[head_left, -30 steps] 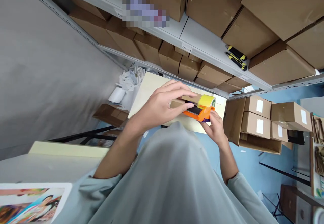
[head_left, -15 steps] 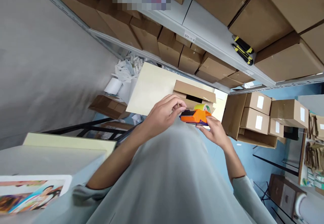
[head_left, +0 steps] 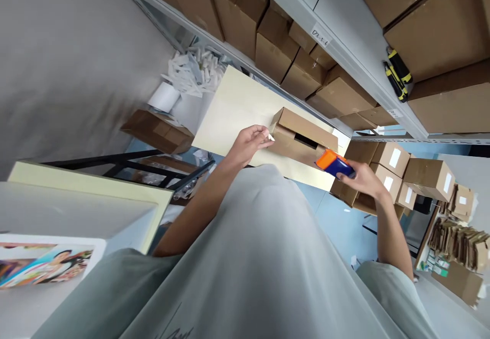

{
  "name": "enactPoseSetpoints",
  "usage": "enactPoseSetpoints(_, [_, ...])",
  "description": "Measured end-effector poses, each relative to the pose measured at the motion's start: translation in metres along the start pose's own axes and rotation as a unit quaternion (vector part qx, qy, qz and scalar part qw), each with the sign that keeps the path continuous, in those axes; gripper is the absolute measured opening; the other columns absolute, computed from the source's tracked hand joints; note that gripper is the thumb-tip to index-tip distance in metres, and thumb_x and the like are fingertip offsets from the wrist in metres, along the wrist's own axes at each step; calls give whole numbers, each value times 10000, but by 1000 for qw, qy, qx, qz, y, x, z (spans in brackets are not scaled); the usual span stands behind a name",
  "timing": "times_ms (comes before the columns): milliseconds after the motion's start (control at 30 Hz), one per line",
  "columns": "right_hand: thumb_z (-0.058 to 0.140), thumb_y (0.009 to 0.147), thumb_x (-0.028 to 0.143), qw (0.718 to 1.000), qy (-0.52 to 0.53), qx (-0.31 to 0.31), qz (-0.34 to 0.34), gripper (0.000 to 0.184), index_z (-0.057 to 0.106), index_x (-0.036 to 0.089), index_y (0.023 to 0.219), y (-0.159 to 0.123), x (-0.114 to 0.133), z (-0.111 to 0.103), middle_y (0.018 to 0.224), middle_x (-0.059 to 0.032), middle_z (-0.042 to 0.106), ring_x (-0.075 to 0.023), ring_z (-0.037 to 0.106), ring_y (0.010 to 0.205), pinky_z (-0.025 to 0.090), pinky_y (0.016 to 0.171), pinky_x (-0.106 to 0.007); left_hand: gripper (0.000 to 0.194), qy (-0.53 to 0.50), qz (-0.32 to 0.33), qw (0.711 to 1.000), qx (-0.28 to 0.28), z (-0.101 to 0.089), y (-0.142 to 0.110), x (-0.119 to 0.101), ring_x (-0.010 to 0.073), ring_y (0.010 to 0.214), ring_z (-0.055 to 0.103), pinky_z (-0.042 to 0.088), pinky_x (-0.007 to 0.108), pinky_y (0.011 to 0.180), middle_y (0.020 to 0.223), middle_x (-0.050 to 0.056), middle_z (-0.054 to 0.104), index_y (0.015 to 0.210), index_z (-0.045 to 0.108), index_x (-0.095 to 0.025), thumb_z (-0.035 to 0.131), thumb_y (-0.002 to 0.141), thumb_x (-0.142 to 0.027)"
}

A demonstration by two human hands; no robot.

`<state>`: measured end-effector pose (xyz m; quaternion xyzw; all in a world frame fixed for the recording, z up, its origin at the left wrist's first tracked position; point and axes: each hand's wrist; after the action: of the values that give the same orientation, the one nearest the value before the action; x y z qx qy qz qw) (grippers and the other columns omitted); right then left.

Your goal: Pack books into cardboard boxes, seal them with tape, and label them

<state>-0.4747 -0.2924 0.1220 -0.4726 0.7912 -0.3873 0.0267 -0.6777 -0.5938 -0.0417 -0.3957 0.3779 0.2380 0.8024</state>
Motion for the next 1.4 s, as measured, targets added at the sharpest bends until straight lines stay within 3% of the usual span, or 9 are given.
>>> enactPoseSetpoints(133, [666,867,842,999,48,2,16,639,677,206,805,39,-4,-27,654,-32,654,-185,555,583,381,548,-311,432,-78,-49,996,4,1,23,12,155,874,626,556,624,1117,810,-12,583,868,632,-189,894,831,-531])
enactPoseSetpoints(267, [681,814,913,997,70,3,8,712,653,203,763,73,-9,-39,653,-18,613,-166,517,597,367,549,-299,414,-122,-82,989,7,-4,38,20,147,859,620,552,583,1122,793,-18,571,839,629,-188,925,809,-477])
enactPoseSetpoints(400, [680,762,958,998,62,28,11,770,659,189,742,99,-11,-35,641,-7,577,-146,470,597,340,552,-290,396,-156,-102,982,6,-10,46,23,157,859,626,575,557,1084,793,-8,593,849,649,-187,943,794,-446])
enactPoseSetpoints(600, [681,744,970,995,79,63,9,780,667,191,747,123,-26,-11,652,-11,585,-149,481,607,361,578,-293,376,-165,-108,980,13,-19,51,26,171,863,638,561,572,1114,786,-2,609,838,679,-182,951,788,-437])
enactPoseSetpoints(800, [677,780,944,991,108,75,8,758,691,186,812,130,-39,10,710,-17,619,-158,522,643,400,597,-287,354,-135,-110,985,-3,-26,62,33,163,859,661,541,544,1146,776,-2,639,829,691,-172,953,759,-399])
enactPoseSetpoints(1100, [646,755,965,994,90,67,11,776,676,191,802,131,-19,12,732,-29,646,-175,547,658,423,624,-299,364,-123,-160,978,-61,-35,80,61,144,790,648,583,462,1033,770,-6,620,778,660,-172,960,696,-361])
enactPoseSetpoints(1400, [603,735,985,997,60,45,22,787,650,201,776,124,-8,16,708,-16,622,-169,519,657,396,625,-296,263,111,-106,986,-60,-18,94,77,238,913,698,537,379,942,893,80,760,868,713,-194,849,782,-402])
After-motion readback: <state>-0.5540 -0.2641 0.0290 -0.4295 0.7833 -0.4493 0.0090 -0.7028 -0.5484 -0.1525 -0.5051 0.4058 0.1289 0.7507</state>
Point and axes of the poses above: each hand's wrist, its own y-axis towards the middle knuckle, its own z-axis out of the palm, x = y × z
